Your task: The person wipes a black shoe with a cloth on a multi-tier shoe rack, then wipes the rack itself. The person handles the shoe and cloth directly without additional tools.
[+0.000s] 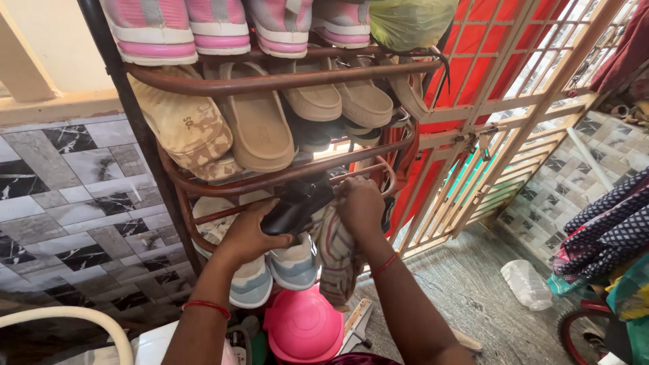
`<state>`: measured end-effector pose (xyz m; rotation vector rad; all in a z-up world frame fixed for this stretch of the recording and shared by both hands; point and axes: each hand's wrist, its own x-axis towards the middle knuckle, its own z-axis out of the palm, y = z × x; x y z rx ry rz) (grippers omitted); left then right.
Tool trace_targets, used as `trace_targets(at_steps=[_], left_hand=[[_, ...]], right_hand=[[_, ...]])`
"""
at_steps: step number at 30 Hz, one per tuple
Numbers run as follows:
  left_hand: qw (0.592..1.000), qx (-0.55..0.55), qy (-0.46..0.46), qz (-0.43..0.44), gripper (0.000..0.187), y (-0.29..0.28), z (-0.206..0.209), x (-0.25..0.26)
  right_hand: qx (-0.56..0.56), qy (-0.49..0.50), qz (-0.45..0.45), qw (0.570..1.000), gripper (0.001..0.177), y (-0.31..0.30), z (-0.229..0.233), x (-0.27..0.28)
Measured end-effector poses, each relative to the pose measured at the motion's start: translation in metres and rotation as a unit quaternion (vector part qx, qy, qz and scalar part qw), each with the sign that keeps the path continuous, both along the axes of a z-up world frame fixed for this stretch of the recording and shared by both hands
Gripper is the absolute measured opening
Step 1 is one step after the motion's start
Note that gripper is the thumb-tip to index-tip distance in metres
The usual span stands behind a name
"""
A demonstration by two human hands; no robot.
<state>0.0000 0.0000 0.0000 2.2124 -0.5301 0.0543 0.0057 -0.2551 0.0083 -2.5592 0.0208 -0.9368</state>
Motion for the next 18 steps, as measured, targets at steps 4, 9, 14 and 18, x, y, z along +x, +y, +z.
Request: trace_targets(at_steps=[4,9,14,18], left_hand=[[0.999,-0.021,0.022,0.015,0.088,-0.004,0.015,-0.007],[0.996,-0.036,0.081,0.027,0.075,-0.008,0.022,-0.014],[0.997,-0.015,0.053,0.049,0.075,-0.012,0.022,-0.016],[0.996,-0.054,0.051,0.046,0.074,-0.011,0.021,-0.016]], right_hand=[[-0.004,-0.027,0.027,0.999,0.009,0.006,0.004,-0.006],[-0.045,-0.077,0.099,0.991,0.017,0.031,-0.01,-0.036],[-0.028,-0.07,0.112,0.991,0.014,0.032,-0.013,-0.044],[-0.004,-0.017,0.059,0.998,0.011,0.012,0.009,-0.027]])
